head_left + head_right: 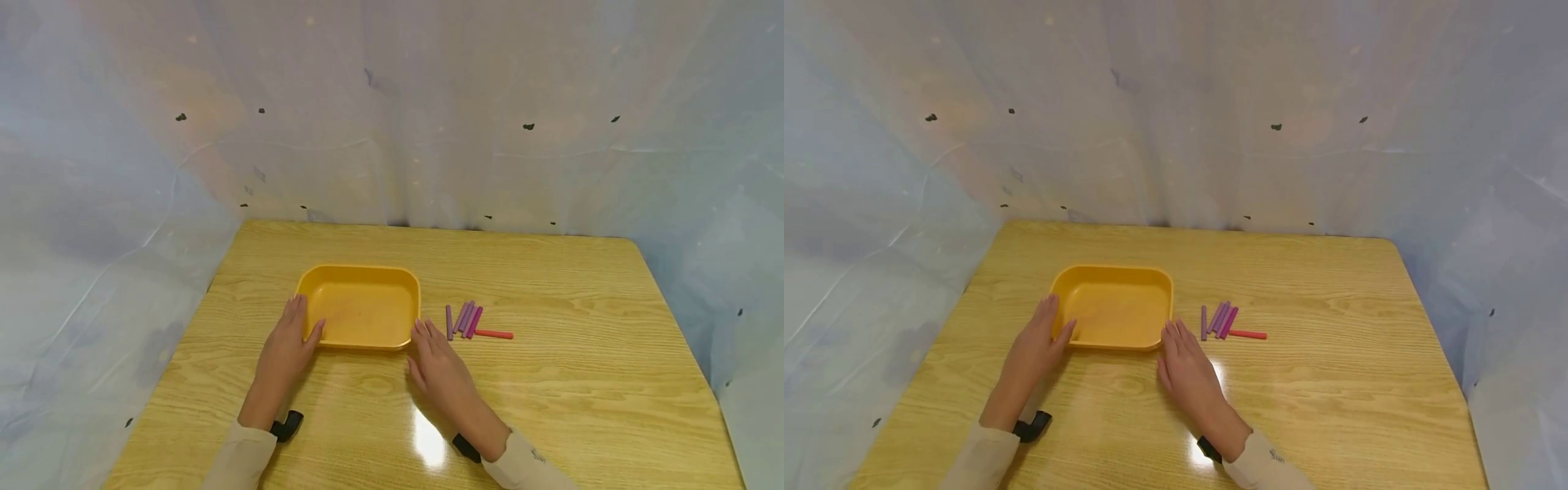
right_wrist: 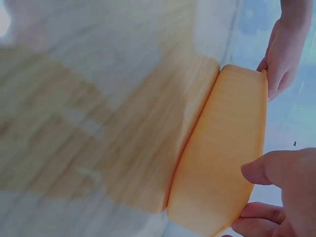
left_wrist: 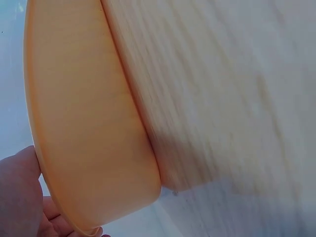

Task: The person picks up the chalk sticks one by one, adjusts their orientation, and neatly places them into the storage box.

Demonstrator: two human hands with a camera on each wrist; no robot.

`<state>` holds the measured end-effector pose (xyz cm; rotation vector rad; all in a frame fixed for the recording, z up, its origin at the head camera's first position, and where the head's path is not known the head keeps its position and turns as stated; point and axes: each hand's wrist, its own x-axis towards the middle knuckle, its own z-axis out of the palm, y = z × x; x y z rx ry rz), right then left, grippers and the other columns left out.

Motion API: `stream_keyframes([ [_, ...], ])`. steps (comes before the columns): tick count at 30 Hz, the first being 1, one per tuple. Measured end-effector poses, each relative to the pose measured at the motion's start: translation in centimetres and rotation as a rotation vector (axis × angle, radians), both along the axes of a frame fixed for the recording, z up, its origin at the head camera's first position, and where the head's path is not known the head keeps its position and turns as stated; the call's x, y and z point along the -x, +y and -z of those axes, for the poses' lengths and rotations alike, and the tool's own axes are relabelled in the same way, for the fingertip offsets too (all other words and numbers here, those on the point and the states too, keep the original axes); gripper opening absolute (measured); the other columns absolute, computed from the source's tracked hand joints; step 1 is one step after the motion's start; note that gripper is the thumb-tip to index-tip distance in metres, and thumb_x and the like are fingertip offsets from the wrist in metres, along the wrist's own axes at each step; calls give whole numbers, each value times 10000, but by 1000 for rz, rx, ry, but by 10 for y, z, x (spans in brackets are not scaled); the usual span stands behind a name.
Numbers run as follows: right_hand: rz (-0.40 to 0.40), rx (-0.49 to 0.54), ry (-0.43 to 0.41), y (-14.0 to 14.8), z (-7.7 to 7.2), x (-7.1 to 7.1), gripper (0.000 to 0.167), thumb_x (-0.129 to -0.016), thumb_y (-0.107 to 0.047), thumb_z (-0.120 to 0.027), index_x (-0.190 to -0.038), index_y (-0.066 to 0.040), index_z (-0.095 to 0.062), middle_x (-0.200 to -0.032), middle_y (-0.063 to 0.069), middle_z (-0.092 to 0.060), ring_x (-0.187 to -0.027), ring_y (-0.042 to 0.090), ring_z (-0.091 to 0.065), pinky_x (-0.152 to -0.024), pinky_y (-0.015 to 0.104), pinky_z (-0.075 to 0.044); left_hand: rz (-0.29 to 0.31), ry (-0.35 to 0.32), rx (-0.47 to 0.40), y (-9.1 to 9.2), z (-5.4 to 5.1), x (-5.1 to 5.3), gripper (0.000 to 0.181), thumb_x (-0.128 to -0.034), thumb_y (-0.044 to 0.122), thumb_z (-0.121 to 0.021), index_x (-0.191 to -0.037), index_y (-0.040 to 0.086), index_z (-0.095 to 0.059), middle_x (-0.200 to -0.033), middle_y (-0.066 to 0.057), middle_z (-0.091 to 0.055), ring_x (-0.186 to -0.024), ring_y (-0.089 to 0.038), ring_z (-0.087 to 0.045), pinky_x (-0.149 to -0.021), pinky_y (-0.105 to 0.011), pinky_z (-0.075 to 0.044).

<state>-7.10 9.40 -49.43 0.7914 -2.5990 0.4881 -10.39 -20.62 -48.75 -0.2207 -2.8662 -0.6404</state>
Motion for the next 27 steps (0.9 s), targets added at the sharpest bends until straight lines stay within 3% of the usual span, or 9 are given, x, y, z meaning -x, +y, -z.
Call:
stream_keyframes([
  [6, 7, -9, -23, 2, -1, -6, 482, -871, -198, -626, -1260, 59, -504, -1336, 206, -477, -1268, 334, -408, -1005, 416, -368, 10, 9, -2, 1, 1, -5, 706, -942, 394, -524, -1437, -43, -273, -1467, -217, -276, -1361, -340, -228, -1016, -529, -308],
  [15, -7, -33, -52, 7, 0, -6, 489, -887, -221, -598, -1284, 43, -490, -1363, 195, -453, -1282, 318, -393, -1007, 412, -365, 45, -28, -9, 2, 2, -6, 705, -960, 386, -493, -1446, -50, -226, -1494, -212, -203, -1397, -286, -113, -1049, -517, -257],
  [21, -44, 36, -101, 21, -7, 0, 468, -896, -217, -602, -1297, 7, -514, -1348, 186, -474, -1271, 315, -410, -987, 436, -386, 48, 25, 58, -2, 3, -4, 768, -939, 465, -489, -1443, -57, -236, -1467, -247, -248, -1364, -365, -193, -996, -546, -323],
  [25, -5, 52, -106, 43, -9, 6, 448, -867, -187, -656, -1263, -9, -548, -1280, 176, -539, -1167, 311, -518, -908, 428, -460, 46, 42, 104, -8, 4, -1, 848, -909, 560, -467, -1445, -54, -231, -1456, -258, -267, -1357, -382, -202, -983, -555, -335],
  [27, 34, 51, -109, 57, -8, 10, 405, -847, -163, -682, -1216, -27, -583, -1174, 155, -612, -1008, 275, -615, -793, 391, -523, 51, 24, 116, -11, 4, 1, 893, -894, 599, -455, -1452, -52, -204, -1464, -259, -248, -1366, -378, -174, -1009, -553, -302],
])
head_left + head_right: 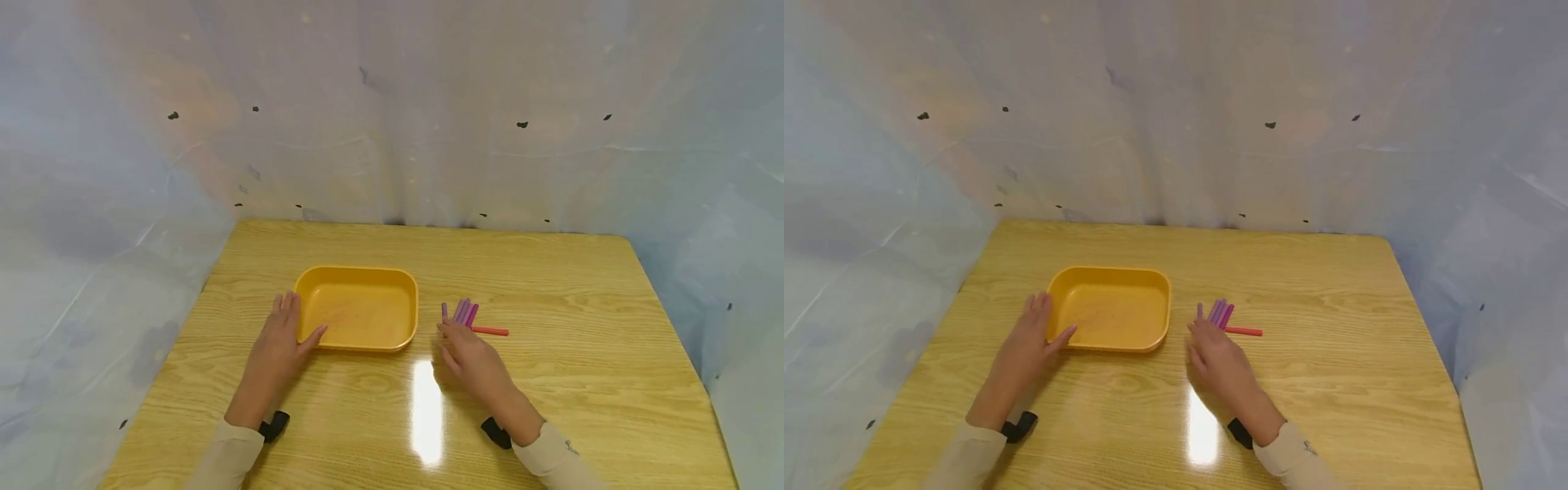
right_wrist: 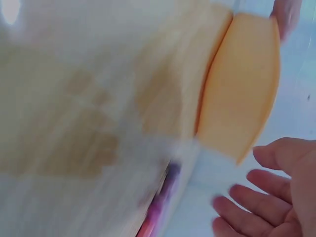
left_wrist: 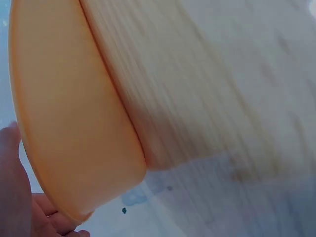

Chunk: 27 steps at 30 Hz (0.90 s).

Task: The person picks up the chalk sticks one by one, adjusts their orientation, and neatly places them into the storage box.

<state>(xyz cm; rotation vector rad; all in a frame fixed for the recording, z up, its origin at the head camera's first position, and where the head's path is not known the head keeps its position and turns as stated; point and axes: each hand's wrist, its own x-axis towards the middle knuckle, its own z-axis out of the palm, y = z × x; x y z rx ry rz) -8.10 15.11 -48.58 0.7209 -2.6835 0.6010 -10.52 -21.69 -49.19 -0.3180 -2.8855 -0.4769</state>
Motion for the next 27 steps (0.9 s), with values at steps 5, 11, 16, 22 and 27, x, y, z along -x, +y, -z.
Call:
stream_keyframes([
  [5, 86, -6, -37, 36, -1, 9, 308, -813, -110, -718, -1106, -40, -651, -974, 119, -668, -819, 240, -635, -627, 365, -536, 4, -69, 18, -8, 0, 1, 973, -863, 655, -443, -1471, -33, -122, -1499, -245, -156, -1389, -359, -84, -1067, -535, -201],
  [11, 127, 4, -105, 74, 5, 20, 275, -809, -103, -726, -1067, -24, -677, -949, 85, -645, -886, 242, -564, -721, 386, -511, 37, -100, 46, -12, -2, -3, 989, -855, 658, -455, -1469, -39, -117, -1503, -249, -133, -1382, -373, -116, -1067, -531, -202],
  [16, 99, 25, -163, 88, 10, 25, 246, -816, -99, -716, -1048, -27, -681, -953, 65, -624, -871, 226, -536, -711, 384, -487, 51, -79, 45, -11, -5, -6, 946, -861, 619, -494, -1453, -55, -196, -1486, -250, -199, -1373, -363, -168, -1068, -518, -218],
  [22, 46, 28, -177, 92, 17, 30, 218, -816, -116, -717, -1017, -38, -691, -930, 36, -627, -838, 201, -536, -696, 373, -478, 51, -100, 34, -8, -6, -7, 923, -876, 604, -485, -1452, -58, -197, -1483, -261, -191, -1371, -360, -177, -1050, -522, -251],
  [27, 34, 13, -194, 93, 20, 32, 171, -839, -138, -696, -994, -66, -692, -911, 9, -619, -818, 180, -539, -688, 363, -473, 50, -120, 45, -5, -6, -7, 892, -901, 584, -456, -1452, -62, -182, -1489, -257, -171, -1375, -352, -166, -1052, -514, -254],
])
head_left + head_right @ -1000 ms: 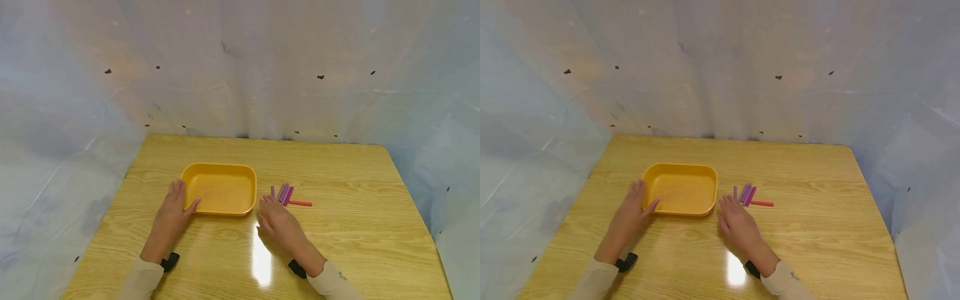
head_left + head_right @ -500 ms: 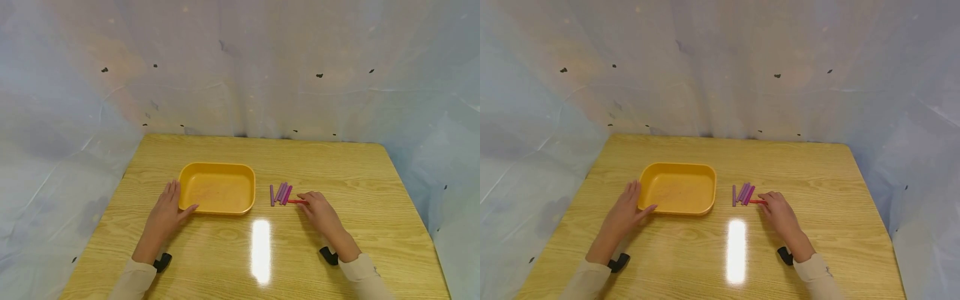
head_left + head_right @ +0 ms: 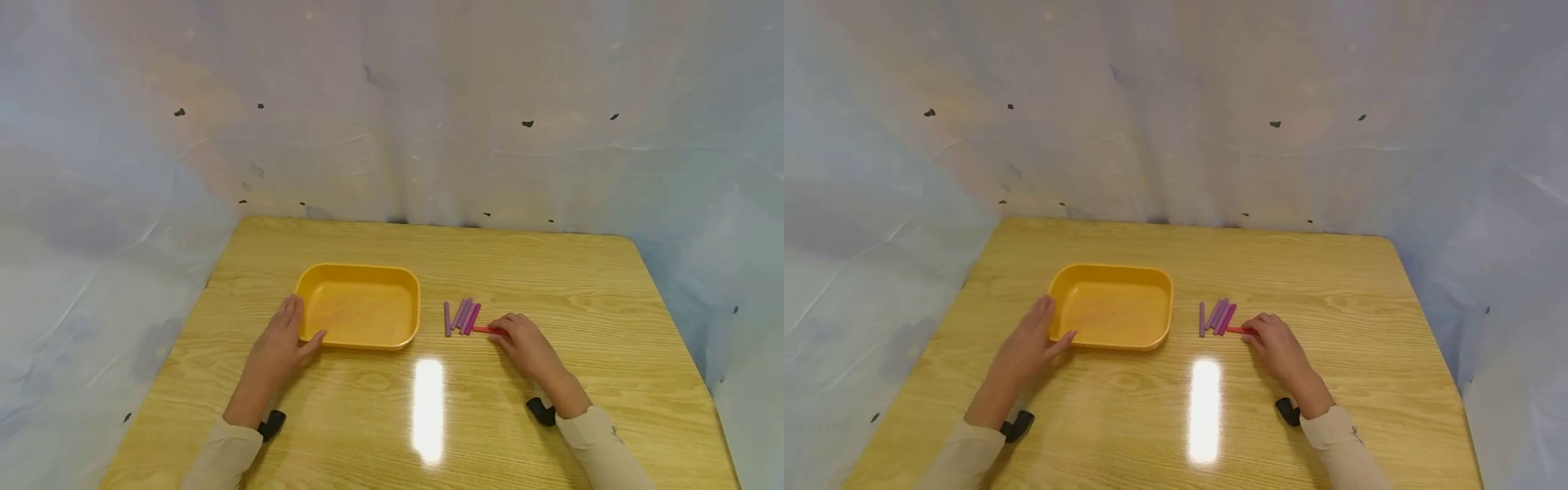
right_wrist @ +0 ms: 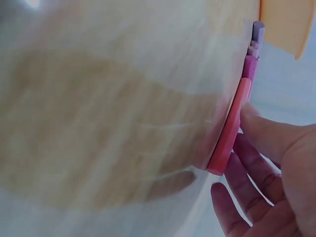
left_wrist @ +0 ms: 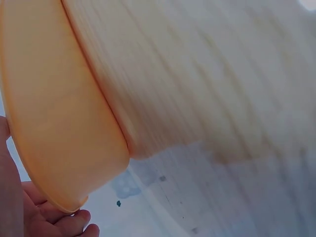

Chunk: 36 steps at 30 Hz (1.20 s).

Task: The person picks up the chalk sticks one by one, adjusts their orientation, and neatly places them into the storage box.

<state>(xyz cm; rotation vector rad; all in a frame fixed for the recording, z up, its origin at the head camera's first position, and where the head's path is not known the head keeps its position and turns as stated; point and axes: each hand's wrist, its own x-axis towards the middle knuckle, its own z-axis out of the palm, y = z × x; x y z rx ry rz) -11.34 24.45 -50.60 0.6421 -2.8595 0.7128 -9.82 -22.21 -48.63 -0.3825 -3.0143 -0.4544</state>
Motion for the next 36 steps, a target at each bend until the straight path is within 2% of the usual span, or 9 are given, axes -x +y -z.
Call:
stream_keyframes([
  [7, -2, -3, -44, 1, -1, 1, 126, -843, -126, -689, -955, -70, -692, -861, -20, -593, -791, 147, -527, -684, 347, -481, 10, 39, 24, 3, 0, 1, 869, -908, 552, -476, -1441, -78, -202, -1476, -269, -201, -1364, -363, -197, -1048, -506, -268],
  [10, -5, -1, -46, 1, -1, 0, 118, -838, -127, -695, -944, -73, -694, -856, -22, -594, -782, 141, -528, -678, 348, -481, 6, 37, 24, 4, 0, 1, 858, -903, 517, -515, -1438, -81, -210, -1473, -270, -209, -1362, -364, -201, -1050, -505, -265],
  [18, -3, 10, -57, 1, 0, 3, 98, -834, -136, -703, -917, -86, -690, -839, -36, -582, -737, 104, -500, -646, 325, -466, 4, 26, 21, 4, -1, 0, 864, -909, 536, -489, -1434, -90, -208, -1474, -274, -194, -1361, -374, -198, -1056, -505, -253],
  [29, -10, 0, -110, 1, 3, 7, 72, -856, -150, -678, -914, -107, -678, -860, -48, -578, -757, 103, -506, -670, 330, -471, -4, 10, 11, 3, 1, -1, 869, -910, 547, -476, -1443, -76, -188, -1482, -266, -177, -1369, -369, -175, -1060, -510, -241],
  [36, -12, 30, -164, 2, -3, 7, 89, -878, -181, -653, -929, -112, -676, -857, -56, -582, -748, 98, -514, -663, 334, -466, 0, 31, 6, 2, 1, -1, 860, -911, 538, -481, -1439, -81, -201, -1477, -269, -188, -1365, -371, -187, -1058, -509, -246],
])
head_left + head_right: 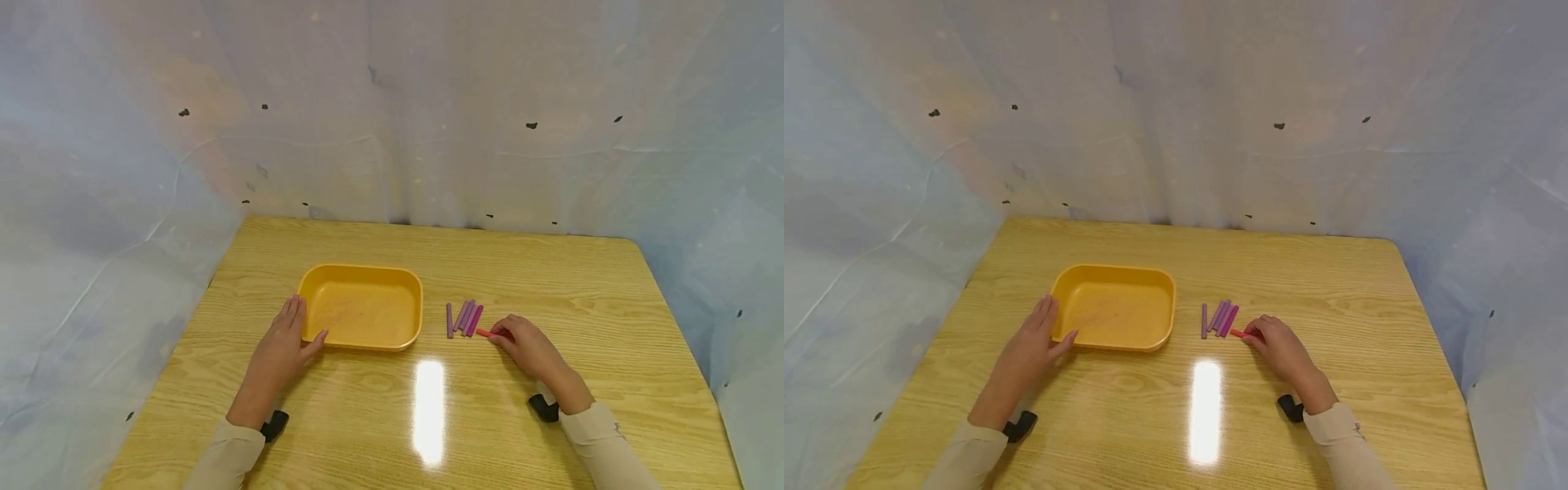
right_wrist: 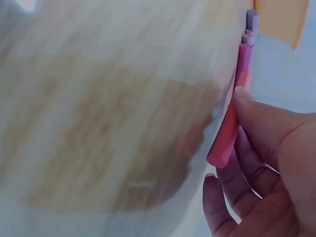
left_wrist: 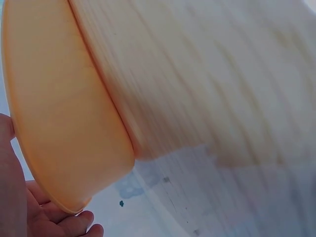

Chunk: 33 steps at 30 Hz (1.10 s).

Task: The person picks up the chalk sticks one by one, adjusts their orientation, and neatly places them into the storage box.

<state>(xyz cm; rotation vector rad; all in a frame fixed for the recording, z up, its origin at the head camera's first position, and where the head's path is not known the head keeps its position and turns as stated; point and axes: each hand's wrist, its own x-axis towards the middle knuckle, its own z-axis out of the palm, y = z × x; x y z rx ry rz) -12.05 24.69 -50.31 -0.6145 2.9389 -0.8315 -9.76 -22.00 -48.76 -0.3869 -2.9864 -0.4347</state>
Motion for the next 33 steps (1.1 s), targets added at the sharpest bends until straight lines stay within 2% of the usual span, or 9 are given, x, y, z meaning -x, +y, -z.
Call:
stream_keyframes([
  [5, 16, 70, -49, 2, -7, -1, 112, -895, -185, -628, -950, -97, -671, -887, -22, -599, -785, 124, -547, -685, 354, -479, -5, 10, 4, -1, 2, 0, 859, -909, 547, -477, -1440, -73, -209, -1480, -260, -190, -1369, -357, -183, -1060, -501, -251],
  [12, 47, 191, -128, 6, -9, 1, 142, -923, -206, -591, -1005, -105, -650, -904, -9, -606, -777, 136, -543, -665, 301, -470, -7, 0, 1, -1, 1, -1, 863, -912, 561, -456, -1437, -78, -213, -1480, -263, -189, -1367, -363, -186, -1054, -509, -255],
  [16, 77, 317, -250, 7, -11, 3, 231, -944, -275, -552, -1052, -87, -631, -902, 66, -621, -795, 210, -562, -638, 295, -479, -2, 11, -2, 0, 1, 0, 861, -912, 554, -463, -1431, -88, -221, -1473, -272, -202, -1361, -372, -200, -1049, -512, -263],
  [20, 121, 428, -394, 4, -16, 4, 353, -948, -329, -533, -1113, -25, -602, -921, 163, -601, -790, 286, -526, -607, 325, -471, 1, 28, 0, 0, 2, 0, 856, -911, 546, -473, -1428, -92, -232, -1468, -275, -215, -1357, -373, -211, -1047, -510, -270],
  [27, 162, 540, -512, -8, -26, 0, 415, -938, -319, -557, -1155, 35, -568, -980, 231, -584, -860, 319, -532, -715, 384, -484, 0, 38, -8, -1, 2, 0, 869, -911, 589, -422, -1431, -82, -237, -1472, -265, -215, -1357, -369, -214, -1040, -512, -280],
  [30, 138, 582, -562, -14, -33, -2, 430, -949, -296, -540, -1189, 62, -546, -951, 243, -557, -848, 304, -508, -748, 404, -465, -3, 28, -10, 0, 1, -1, 873, -912, 596, -409, -1438, -75, -222, -1478, -261, -204, -1361, -366, -205, -1043, -513, -275],
  [33, 102, 640, -608, -17, -33, -1, 454, -964, -284, -514, -1232, 83, -520, -955, 249, -528, -825, 262, -482, -753, 402, -450, -4, 19, -9, 0, 1, -1, 869, -914, 589, -414, -1443, -69, -209, -1481, -260, -197, -1361, -369, -202, -1042, -516, -274],
])
